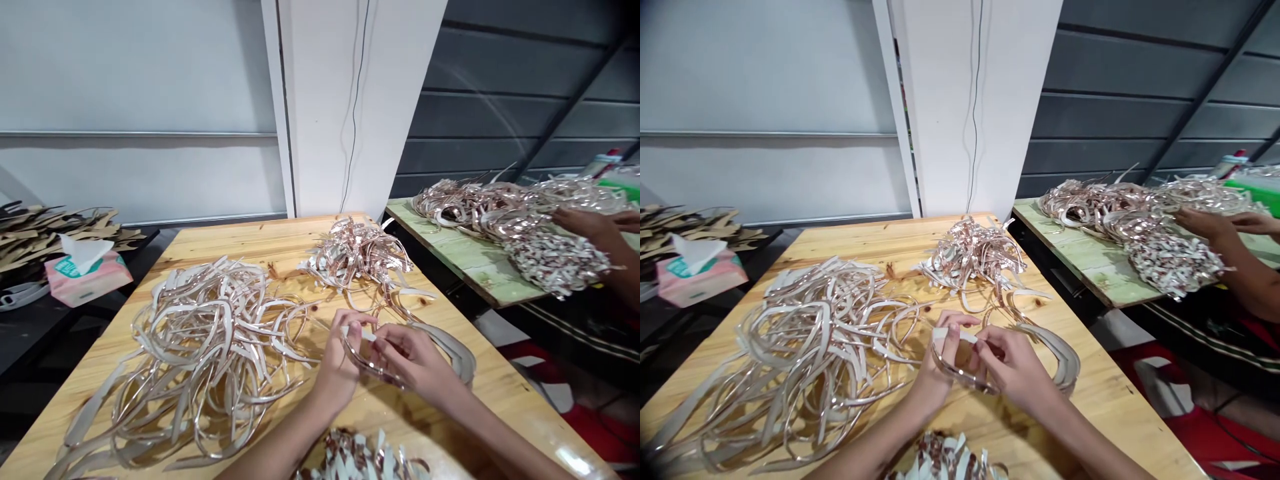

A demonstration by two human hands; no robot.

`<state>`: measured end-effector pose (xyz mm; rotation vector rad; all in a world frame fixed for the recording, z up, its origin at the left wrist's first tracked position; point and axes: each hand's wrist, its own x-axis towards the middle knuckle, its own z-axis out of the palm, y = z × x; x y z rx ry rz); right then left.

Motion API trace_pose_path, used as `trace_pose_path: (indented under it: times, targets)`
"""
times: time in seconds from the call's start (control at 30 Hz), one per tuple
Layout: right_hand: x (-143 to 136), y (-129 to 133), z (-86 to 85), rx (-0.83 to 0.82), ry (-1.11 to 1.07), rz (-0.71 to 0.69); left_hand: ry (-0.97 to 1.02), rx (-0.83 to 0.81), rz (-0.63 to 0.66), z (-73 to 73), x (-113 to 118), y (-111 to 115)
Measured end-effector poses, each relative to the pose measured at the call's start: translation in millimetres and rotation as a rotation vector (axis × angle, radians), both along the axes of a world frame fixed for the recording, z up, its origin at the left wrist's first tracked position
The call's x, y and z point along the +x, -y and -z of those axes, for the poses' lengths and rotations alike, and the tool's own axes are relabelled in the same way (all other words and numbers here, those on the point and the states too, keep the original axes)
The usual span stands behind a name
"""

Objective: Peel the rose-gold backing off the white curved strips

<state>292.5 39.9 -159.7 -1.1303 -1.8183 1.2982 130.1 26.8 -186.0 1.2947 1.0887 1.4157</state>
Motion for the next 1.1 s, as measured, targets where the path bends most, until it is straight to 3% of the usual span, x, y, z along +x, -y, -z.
trace_pose_path:
  times: [0.23,0.33,0.5,0.6,0.9,1.1]
  targets:
    - [6,7,-7.6,0.069,-0.097,-0.013,-0.281,-0.077,0.042,6.7,-1,2]
    - [7,7,-9.2,0.169,-0.043,-0.016,-0.336,0.0,0.007,2.2,-1,5]
    - [7,7,-7.1,0.332,0.024,-0.068,-0.344,0.154,0.25,-6.2,-6,12]
    - [6,8,-5.5,0.377,-0.006,-0.049,-0.346,0.162,0.293,-4.3,-7,12]
    - [3,8,5.0,0.037,-0.31,0.01,-0.3,0.362,0.227,7.0,-1,12]
    - [-2,7,8.1,-0.262,-0.631,0.069,-0.202,0.339,0.172,3.1,2,15]
